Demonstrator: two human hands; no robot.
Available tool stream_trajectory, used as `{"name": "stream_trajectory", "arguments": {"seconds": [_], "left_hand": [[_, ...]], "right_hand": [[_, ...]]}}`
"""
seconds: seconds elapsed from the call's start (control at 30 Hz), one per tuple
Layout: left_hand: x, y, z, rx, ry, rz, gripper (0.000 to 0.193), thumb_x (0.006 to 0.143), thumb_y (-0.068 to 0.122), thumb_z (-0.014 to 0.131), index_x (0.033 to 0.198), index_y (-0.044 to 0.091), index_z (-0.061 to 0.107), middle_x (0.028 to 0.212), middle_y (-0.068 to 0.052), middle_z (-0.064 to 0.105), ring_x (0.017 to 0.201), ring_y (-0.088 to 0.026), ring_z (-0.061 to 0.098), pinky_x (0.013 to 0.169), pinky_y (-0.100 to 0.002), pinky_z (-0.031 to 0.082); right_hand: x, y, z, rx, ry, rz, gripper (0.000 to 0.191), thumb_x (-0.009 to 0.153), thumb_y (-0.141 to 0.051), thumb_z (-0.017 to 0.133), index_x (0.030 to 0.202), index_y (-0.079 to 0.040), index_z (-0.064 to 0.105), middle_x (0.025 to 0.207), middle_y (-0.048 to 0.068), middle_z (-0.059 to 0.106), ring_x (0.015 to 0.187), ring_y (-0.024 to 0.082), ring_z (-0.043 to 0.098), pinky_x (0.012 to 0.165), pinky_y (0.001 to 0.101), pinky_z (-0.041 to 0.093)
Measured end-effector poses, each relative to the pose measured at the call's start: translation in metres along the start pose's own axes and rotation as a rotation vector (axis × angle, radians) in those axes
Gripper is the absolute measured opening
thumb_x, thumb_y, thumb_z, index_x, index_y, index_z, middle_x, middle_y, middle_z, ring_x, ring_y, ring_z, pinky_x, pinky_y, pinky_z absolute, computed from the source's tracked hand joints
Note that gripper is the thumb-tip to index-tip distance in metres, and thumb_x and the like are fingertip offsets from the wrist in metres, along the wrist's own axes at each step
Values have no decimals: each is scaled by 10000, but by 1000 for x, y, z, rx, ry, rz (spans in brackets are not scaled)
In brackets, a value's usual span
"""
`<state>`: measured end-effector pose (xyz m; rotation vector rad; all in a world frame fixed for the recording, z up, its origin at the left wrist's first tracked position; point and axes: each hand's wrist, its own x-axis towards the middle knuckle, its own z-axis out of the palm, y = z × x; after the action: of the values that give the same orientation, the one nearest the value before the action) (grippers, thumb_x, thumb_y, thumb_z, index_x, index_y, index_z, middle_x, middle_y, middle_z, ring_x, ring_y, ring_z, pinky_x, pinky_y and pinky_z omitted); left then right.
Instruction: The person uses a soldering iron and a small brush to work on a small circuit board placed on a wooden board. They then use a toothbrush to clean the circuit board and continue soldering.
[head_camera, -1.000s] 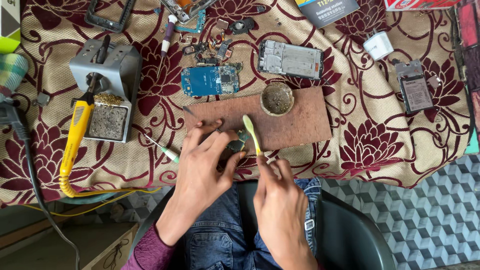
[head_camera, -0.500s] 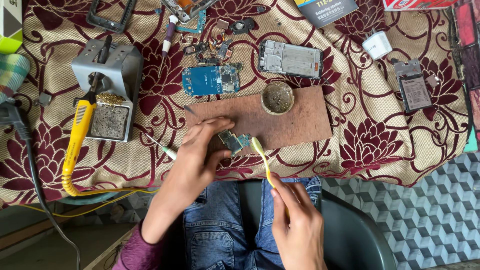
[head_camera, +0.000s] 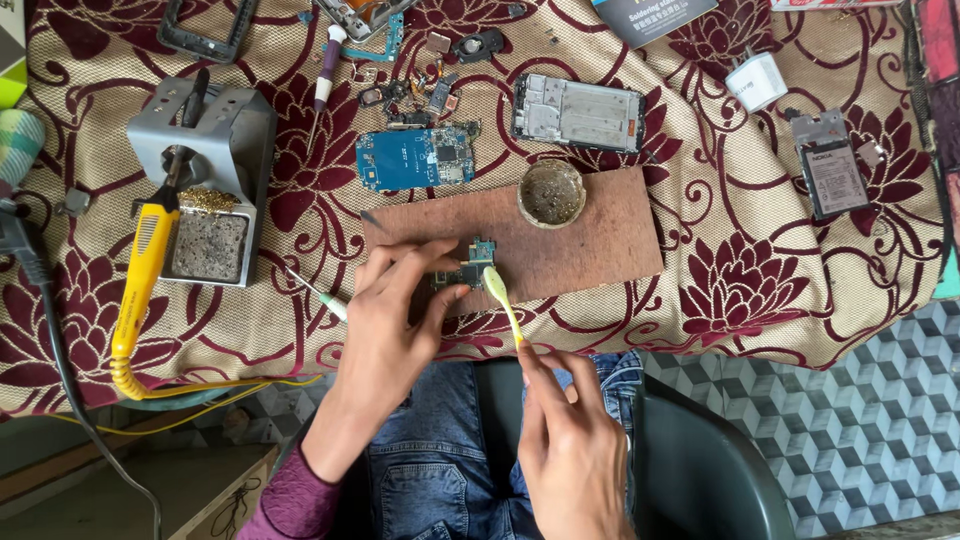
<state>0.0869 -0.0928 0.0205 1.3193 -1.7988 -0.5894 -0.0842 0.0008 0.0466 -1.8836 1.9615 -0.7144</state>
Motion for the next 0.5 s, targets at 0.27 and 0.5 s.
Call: {"name": "stream_trajectory", "arguments": {"seconds": [0.27,0.5], "left_hand": [[-1,2,4,-21,3,-90,421,842,29,767,1251,54,669,1005,-61,750,1063,-256,647,893,-367,523],[2,2,3,-19,2,-67,394,843,27,757,1226,53,669,999,-58,750,1061,-262,643,910,-383,504]], "right_hand": [[22,-6,16,-27,-26,-70,399,884,3,664,1274,-77,688,1107,136,654,807,309,726,638,408,579],[4,-9,6,-16,-46,-78,414,847,1,638,1254,-56,683,1114,141,653,759,290,735,606,390,589]]}}
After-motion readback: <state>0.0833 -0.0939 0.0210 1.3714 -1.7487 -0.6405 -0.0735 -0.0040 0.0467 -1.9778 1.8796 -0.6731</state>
